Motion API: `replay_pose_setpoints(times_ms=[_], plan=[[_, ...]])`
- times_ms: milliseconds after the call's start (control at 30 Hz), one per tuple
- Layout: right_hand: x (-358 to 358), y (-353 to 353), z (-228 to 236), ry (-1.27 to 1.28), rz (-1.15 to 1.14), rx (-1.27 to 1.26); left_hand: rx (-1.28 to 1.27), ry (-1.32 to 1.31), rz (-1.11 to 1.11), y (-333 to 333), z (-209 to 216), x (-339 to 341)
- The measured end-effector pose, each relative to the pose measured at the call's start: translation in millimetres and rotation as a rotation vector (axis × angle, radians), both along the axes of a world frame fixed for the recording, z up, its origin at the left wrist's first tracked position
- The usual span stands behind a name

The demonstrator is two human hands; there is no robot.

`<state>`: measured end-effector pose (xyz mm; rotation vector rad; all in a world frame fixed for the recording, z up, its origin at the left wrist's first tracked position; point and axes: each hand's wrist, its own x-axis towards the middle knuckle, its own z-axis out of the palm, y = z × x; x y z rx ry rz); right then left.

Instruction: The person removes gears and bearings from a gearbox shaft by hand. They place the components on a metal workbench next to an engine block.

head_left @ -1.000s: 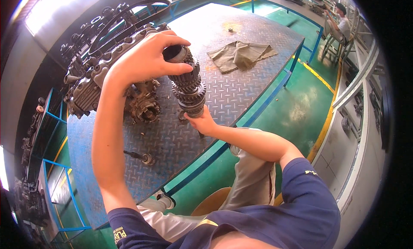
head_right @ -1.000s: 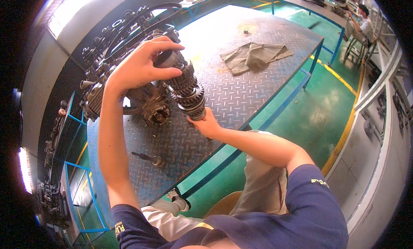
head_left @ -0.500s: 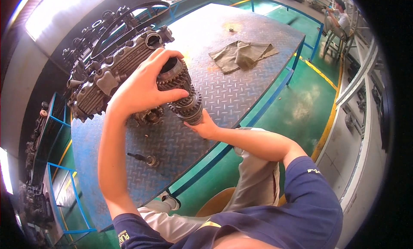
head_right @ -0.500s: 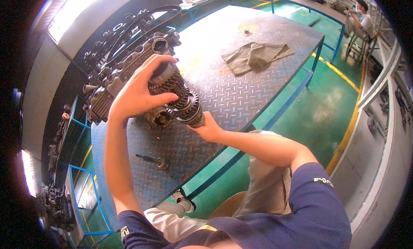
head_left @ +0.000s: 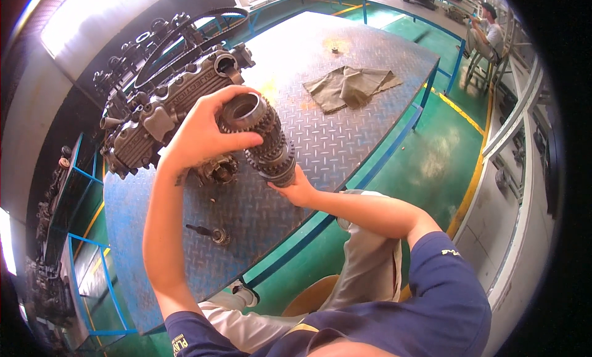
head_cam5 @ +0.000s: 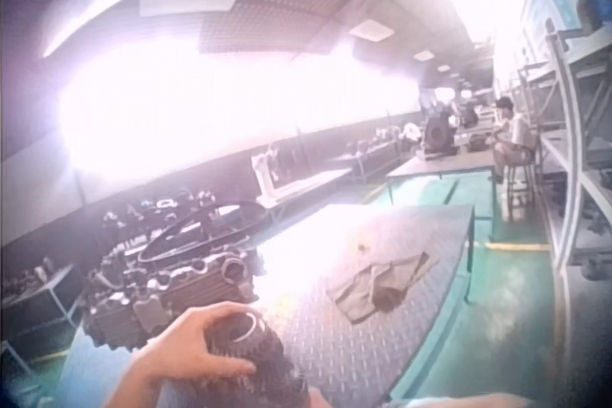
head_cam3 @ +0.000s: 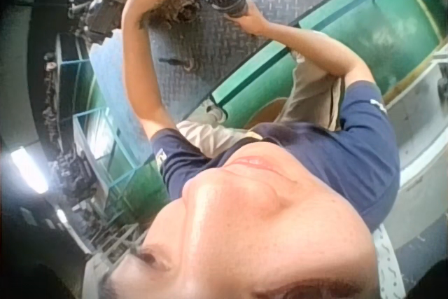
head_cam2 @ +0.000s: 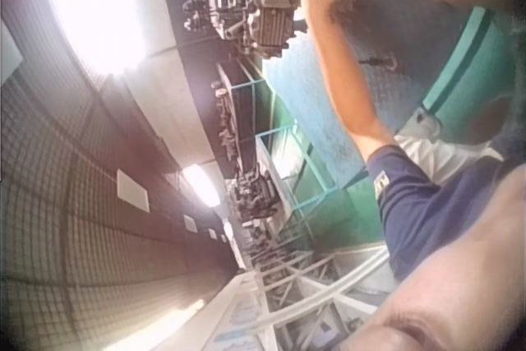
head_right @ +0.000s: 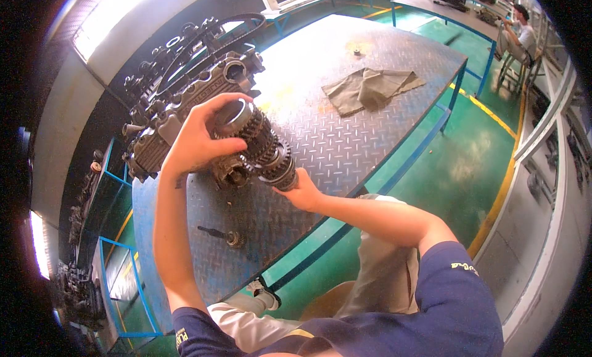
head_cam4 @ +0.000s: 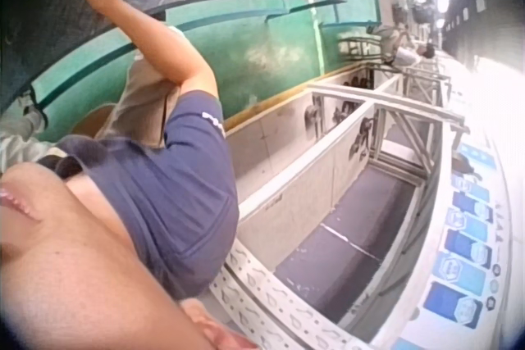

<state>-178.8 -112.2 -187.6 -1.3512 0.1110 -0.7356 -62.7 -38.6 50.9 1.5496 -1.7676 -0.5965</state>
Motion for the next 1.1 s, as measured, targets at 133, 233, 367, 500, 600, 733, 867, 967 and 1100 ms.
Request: replay_pose_setpoints(times_ms=[133, 233, 367, 500, 600, 733, 867, 967, 1100], plan=[[8, 1, -4, -0.177, -0.023, -0.130, -0.119, 0.046, -0.008, 6, 0, 2], [10, -1, -7, -0.168, 0.009, -0.157, -0.185, 0.078, 0.026, 11, 7, -5], [4, -3, -4, -0.153, -0.005, -0.163, -0.297, -0.014, 0.094, 18, 15, -13], [0, -3, -6, -0.025, 0.062, -0.031, -0.203, -0.083, 0.044, 19, 6, -12], [0, -1, -6, -0.023, 0.079, -0.017, -0.214, -0.105, 0.064, 18, 4, -10], [-3, 3, 0, -0.068, 0.063, -0.022, -0.191, -0.112, 0.044, 11, 0, -7], [-1, 4, -3, -0.066, 0.069, -0.034, -0.167, -0.024, -0.033, 12, -4, -4], [3, 2, -9, -0.147, 0.004, -0.148, -0.178, 0.003, -0.038, 14, -11, 1], [2, 7, 0, -0.067, -0.030, -0.090, -0.166, -0.069, -0.074, 17, -13, 6]])
